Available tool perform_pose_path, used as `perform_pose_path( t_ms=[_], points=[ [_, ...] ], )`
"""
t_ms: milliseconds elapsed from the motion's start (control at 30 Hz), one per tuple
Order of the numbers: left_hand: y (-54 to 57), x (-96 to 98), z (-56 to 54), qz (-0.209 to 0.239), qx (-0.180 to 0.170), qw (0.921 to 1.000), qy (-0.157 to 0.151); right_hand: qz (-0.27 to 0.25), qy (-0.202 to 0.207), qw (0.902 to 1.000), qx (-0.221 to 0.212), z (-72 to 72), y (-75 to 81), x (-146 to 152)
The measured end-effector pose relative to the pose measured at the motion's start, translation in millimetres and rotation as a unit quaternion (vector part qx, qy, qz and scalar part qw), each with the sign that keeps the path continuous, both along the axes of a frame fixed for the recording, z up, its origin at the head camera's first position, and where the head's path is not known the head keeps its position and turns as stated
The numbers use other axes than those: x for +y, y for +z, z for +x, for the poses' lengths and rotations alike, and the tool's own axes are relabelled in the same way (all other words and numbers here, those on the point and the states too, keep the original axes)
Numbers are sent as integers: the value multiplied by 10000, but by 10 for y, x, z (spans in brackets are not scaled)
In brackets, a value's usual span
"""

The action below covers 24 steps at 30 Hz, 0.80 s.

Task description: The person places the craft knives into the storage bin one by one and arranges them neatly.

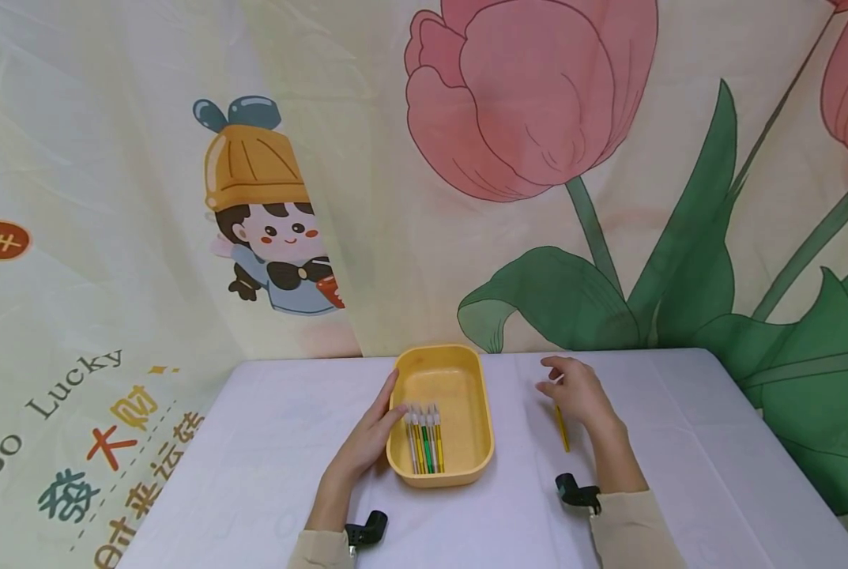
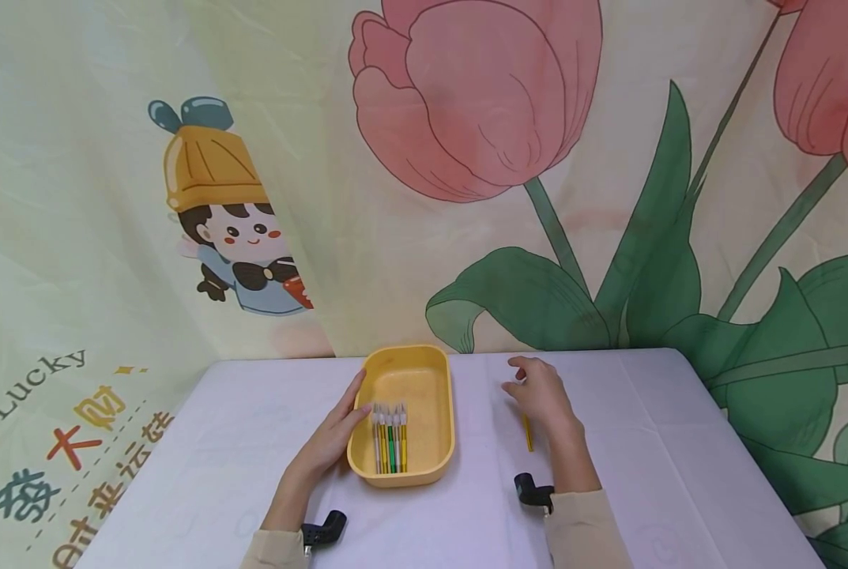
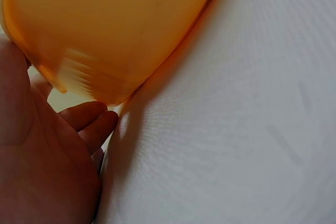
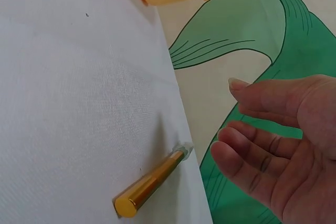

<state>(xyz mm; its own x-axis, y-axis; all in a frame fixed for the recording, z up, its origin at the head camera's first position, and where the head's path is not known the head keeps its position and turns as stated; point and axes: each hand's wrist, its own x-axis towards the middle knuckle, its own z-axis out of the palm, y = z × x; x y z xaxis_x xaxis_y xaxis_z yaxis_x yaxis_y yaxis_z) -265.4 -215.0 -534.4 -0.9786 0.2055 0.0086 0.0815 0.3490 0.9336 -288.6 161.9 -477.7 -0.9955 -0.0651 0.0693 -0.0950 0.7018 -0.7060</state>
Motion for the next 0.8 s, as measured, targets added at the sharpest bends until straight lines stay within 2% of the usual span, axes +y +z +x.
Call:
perform_pose_path(
  t_ms=[333, 800],
  points=[
    [-20, -23, 32, 37, 7, 10000, -71, 49, -16, 10000, 35, 68, -67, 48],
    [11, -10, 39, 17, -1, 10000, -40, 139, -183, 9997, -104, 10, -188, 102]
  ],
)
